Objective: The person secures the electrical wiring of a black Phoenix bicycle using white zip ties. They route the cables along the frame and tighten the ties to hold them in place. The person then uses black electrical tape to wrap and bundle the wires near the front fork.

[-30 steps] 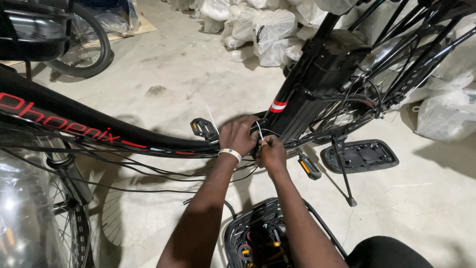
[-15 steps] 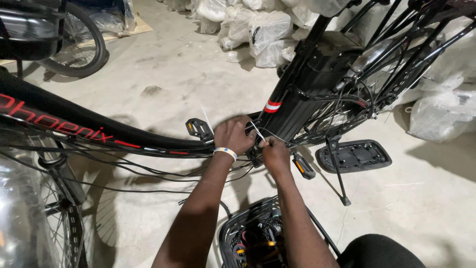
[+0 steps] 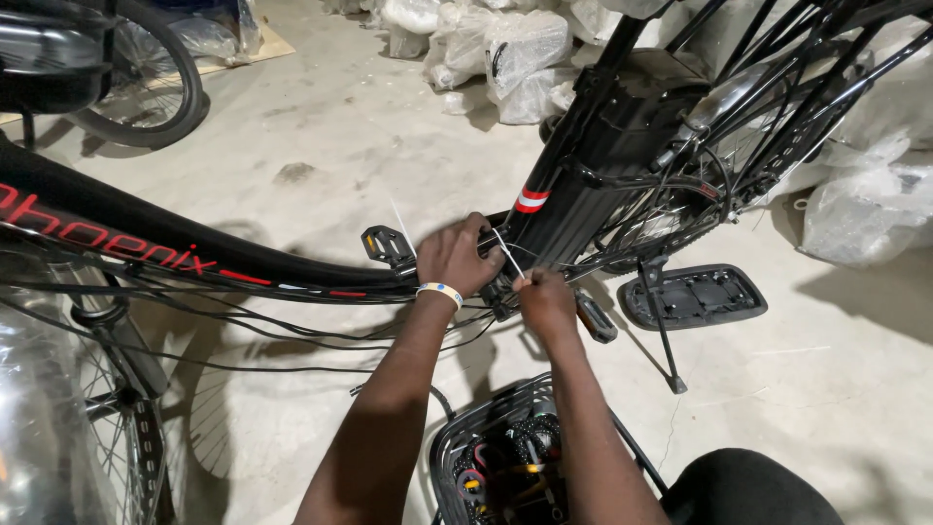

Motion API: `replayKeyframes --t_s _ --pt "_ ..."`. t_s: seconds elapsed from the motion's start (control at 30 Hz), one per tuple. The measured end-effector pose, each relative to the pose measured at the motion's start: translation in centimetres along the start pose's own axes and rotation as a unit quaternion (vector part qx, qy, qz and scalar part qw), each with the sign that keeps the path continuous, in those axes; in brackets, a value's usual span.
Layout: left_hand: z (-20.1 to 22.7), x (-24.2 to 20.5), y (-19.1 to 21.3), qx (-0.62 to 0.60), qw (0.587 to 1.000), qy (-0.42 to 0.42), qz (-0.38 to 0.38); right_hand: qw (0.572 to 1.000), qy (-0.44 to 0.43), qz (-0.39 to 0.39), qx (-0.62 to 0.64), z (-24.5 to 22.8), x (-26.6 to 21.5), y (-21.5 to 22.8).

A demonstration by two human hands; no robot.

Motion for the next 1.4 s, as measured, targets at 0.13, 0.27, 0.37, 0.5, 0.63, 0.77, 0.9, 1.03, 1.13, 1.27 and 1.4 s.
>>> replayKeyframes --t_s 0.13,0.27,0.37,0.5,0.63,0.77,0.9,1.03,1.13,1.27,1.4 --pt "0.4 -0.1 0.1 0.031 0.999 -0.015 0.018 0.996 -0.025 0.012 -0.08 0.2 0.7 -2.5" --pt "0.2 -0.1 -0.1 0.029 0.999 -0.014 0.016 0.991 -0.025 -0.03 0.128 1.1 0.6 -2.3" --pt "0.1 0.0 -0.1 0.034 0.999 -0.012 0.011 0.961 -0.031 -0.085 0.262 -1.1 -1.8 0.1" --pt "0.2 -0.2 0.0 0.037 0.999 -0.017 0.009 0.978 -0.019 -0.052 0.203 -1.1 -1.4 0.7" --pt "-0.6 0.2 -0.7 0.012 1.0 -0.007 -0.007 0.971 -0.006 -0.126 0.201 -2.2 -2.6 0.3" --pt "-2.3 1.2 -2.0 -0.019 0.999 0.006 -0.027 0.948 0.019 -0.092 0.304 -4.1 -1.0 0.3" --pt "-3.0 1.0 -2.7 -0.131 0.987 0.044 -0.083 0.964 0.085 -0.004 0.253 -4.8 1.3 0.2" --pt "-2.8 0.6 -2.1 -0.199 0.976 0.042 -0.075 0.957 0.201 0.038 0.205 -5.8 -1.2 0.1" --pt "-3.5 0.7 -2.9 -0.213 0.972 0.044 -0.093 0.96 0.237 0.064 0.134 -6.0 -1.7 -0.6" --pt "-3.0 0.5 -2.6 -0.211 0.972 0.035 -0.099 0.945 0.271 0.048 0.177 -5.4 0.0 -0.9" --pt "-2.9 0.5 -2.5 -0.203 0.974 0.014 -0.094 0.888 0.1 -0.092 0.439 -4.5 -0.6 -1.4"
Point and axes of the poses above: each hand's wrist, its own x-axis towards the middle knuckle, its own y-axis out of the back of the hand, z = x × y, the point moved 9 cm from there along x, towards the middle knuckle, and after that the axes turned 13 degrees about -y, right-handed, at the moved point
